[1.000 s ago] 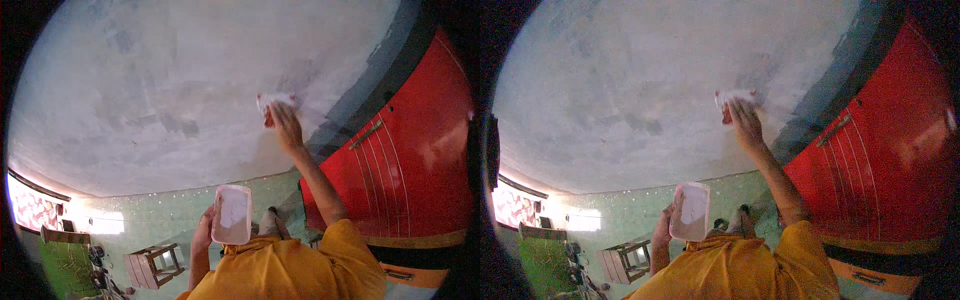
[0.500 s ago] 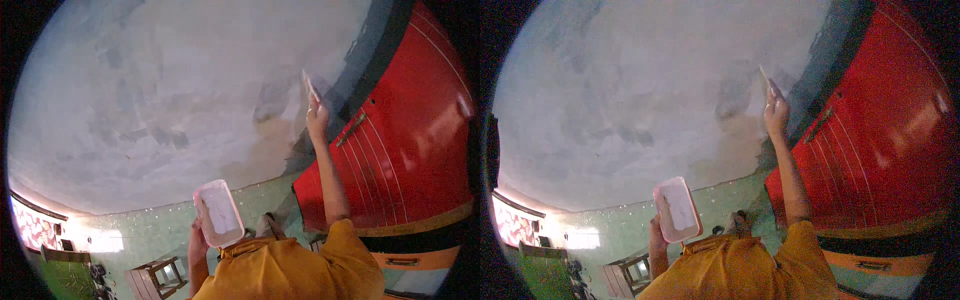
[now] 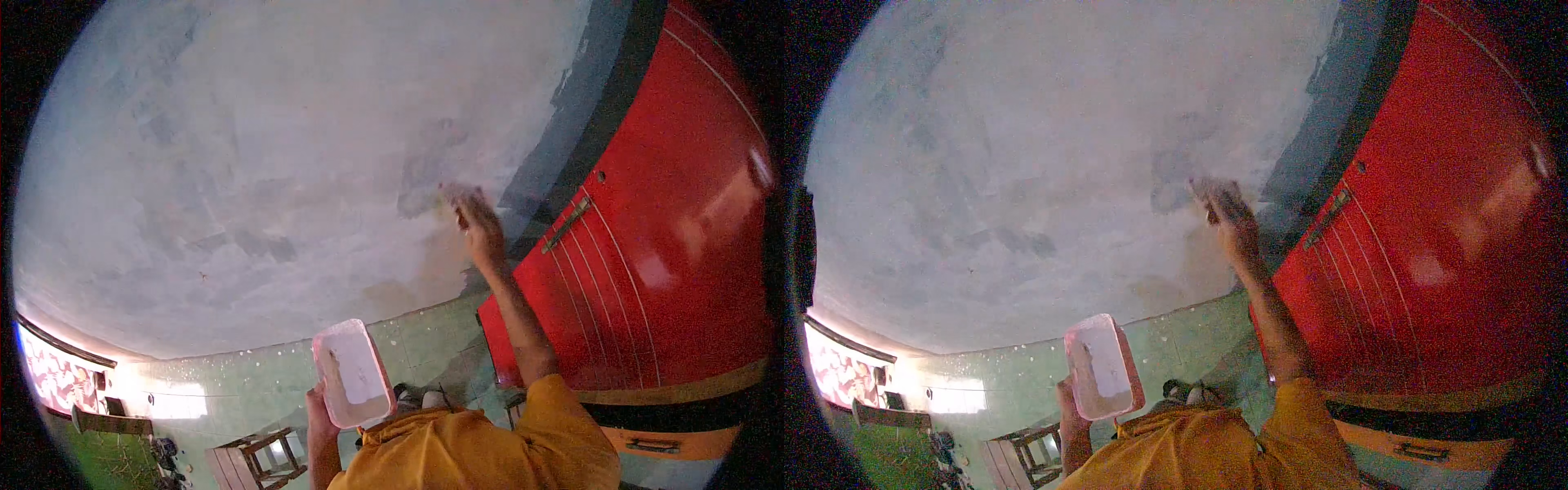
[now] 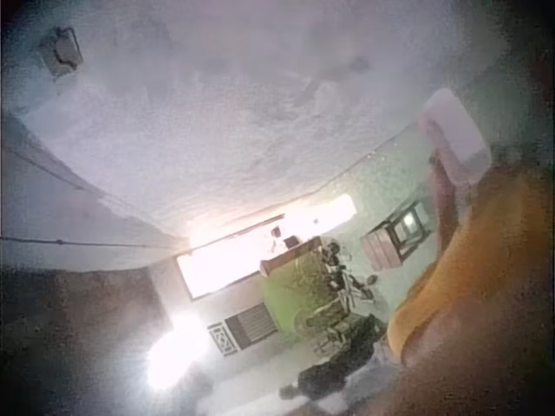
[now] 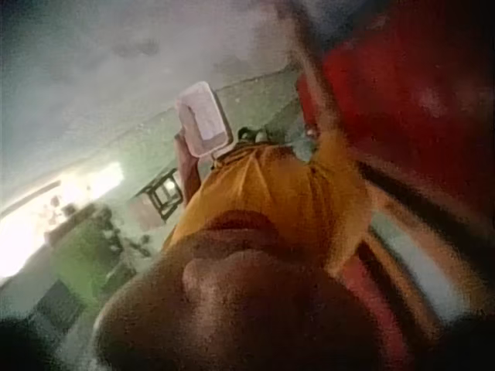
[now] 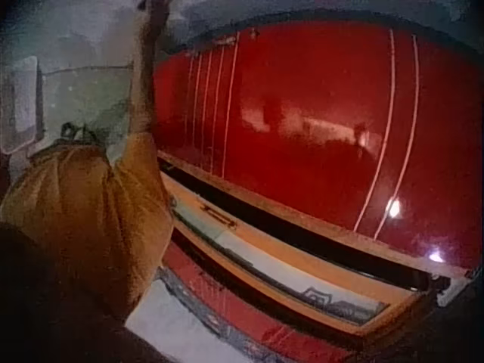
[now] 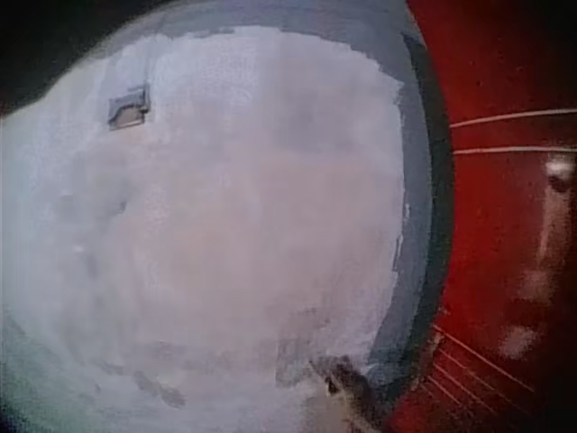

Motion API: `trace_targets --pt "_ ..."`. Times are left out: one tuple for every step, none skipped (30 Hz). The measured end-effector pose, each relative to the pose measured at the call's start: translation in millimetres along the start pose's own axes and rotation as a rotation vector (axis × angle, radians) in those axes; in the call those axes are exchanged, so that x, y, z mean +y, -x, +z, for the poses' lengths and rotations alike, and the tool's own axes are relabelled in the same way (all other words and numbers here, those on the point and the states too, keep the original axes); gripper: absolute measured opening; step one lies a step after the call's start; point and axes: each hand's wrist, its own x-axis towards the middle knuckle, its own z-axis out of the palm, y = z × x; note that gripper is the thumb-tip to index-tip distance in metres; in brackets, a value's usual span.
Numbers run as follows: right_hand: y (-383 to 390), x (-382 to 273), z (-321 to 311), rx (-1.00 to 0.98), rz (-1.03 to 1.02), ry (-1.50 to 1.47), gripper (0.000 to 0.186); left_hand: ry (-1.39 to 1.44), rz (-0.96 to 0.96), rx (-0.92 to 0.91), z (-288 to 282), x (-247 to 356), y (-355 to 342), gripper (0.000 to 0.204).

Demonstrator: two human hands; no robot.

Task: The person applies putty to a wall with a spatula, scraping it from a plastic container.

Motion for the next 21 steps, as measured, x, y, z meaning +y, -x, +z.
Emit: trace_targets --pt "-24.4 -7.8 -17.1 0.013 0.055 -0.032 0.049 0.017 -0.024 0.013 2.7 0.6 2.3 0.054" --pt "-45.2 -10.6 -32.8 0.093 0.073 0.028 0.050 0.018 -0.032 0.018 1.1 -4.3 3.1 0.054" --pt "-64.1 -11.5 -41.9 0.171 0.089 0.082 0.050 0.154 -0.042 -0.031 -3.1 -14.9 0.6 0.056" --pt "-82.9 -14.1 -46.6 0.160 0.089 0.073 0.050 0.291 -0.048 -0.078 -5.2 -22.5 0.8 0.059" --pt "-100.5 -17.0 -48.9 0.242 0.005 0.163 0.051 0.295 -0.053 -0.067 0.5 -22.7 3.1 0.059" --pt "-108.5 -20.9 -43.4 0.325 -0.083 0.245 0.052 0.259 -0.060 -0.069 8.9 -19.2 5.5 0.059" --pt "-102.1 -18.9 -30.7 0.317 -0.084 0.241 0.052 0.223 -0.070 -0.080 15.0 -18.5 7.2 0.060" --pt "-89.3 -10.3 -12.0 0.282 -0.092 0.252 0.053 0.225 -0.074 -0.083 17.7 -22.8 5.2 0.060" --pt "-75.7 -3.8 10.4 0.244 -0.102 0.250 0.054 0.201 -0.055 -0.041 17.2 -28.8 3.4 0.061" --pt "-56.3 -6.0 28.9 0.141 -0.098 0.166 0.052 0.180 -0.034 0.013 14.9 -34.1 3.7 0.062" --pt "-32.5 -6.6 41.6 0.034 -0.094 0.086 0.050 0.189 -0.034 0.033 15.8 -38.7 5.5 0.062" --pt "-10.8 3.9 54.3 0.027 -0.097 0.084 0.050 0.103 -0.029 0.046 19.0 -40.6 4.4 0.062" --pt "12.2 17.6 65.7 -0.037 -0.065 0.069 0.048 0.014 -0.029 0.054 22.2 -41.1 3.0 0.062" --pt "18.5 17.5 69.6 -0.105 -0.042 0.040 0.046 0.022 -0.030 0.070 23.7 -41.9 3.0 0.062" --pt "22.0 20.3 71.2 -0.114 -0.049 0.031 0.046 0.129 -0.033 0.057 25.7 -41.3 2.1 0.065" --pt "20.4 8.4 71.0 -0.174 0.109 -0.092 0.038 0.241 -0.035 0.063 27.1 -41.8 6.4 0.068" --pt "19.1 -0.8 65.8 -0.234 0.270 -0.204 0.031 0.252 -0.036 0.089 35.5 -38.6 10.6 0.068" --pt "18.5 -8.6 58.4 -0.257 0.263 -0.217 0.031 0.246 -0.005 0.099 45.0 -33.2 12.9 0.069" --pt "18.7 -15.7 50.5 -0.179 0.437 -0.451 0.026 0.243 0.027 0.107 53.7 -29.5 11.8 0.071" --pt "21.6 -22.4 42.8 -0.102 0.618 -0.682 0.024 0.238 0.060 0.099 59.1 -26.1 9.3 0.074" --pt "26.4 -25.5 37.2 -0.135 0.876 -1.116 0.026 0.234 0.092 0.092 65.6 -23.8 4.4 0.077"
